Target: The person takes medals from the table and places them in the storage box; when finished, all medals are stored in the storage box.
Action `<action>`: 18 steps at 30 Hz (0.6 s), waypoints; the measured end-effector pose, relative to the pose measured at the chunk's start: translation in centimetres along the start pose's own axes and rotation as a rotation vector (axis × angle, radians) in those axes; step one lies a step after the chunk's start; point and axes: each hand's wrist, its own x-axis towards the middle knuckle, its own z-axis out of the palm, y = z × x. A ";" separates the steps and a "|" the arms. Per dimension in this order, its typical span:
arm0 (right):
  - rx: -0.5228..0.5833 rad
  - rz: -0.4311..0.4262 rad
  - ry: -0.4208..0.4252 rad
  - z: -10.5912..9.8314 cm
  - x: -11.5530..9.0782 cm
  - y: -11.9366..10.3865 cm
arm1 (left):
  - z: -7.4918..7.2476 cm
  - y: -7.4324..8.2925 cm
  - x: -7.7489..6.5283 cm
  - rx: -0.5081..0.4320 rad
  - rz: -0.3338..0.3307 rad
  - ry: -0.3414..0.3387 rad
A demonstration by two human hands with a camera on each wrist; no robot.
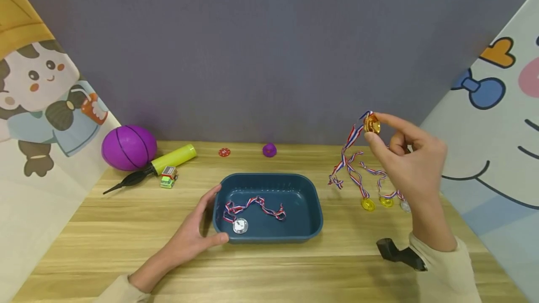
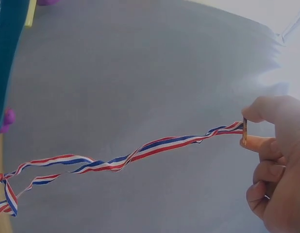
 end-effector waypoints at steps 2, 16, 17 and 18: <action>0.000 -0.017 -0.002 0.2 0.4 -0.6 | 0.0 0.0 0.0 -0.001 0.003 0.000; 0.154 -0.141 -0.083 2.3 0.6 -4.6 | 0.0 -0.1 0.0 -0.012 0.005 -0.003; 0.160 -0.143 -0.095 2.5 0.4 -4.7 | 0.0 -0.1 0.0 -0.013 0.005 -0.003; 0.161 -0.151 -0.110 2.7 0.2 -4.7 | 0.0 -0.1 0.0 -0.013 0.004 -0.003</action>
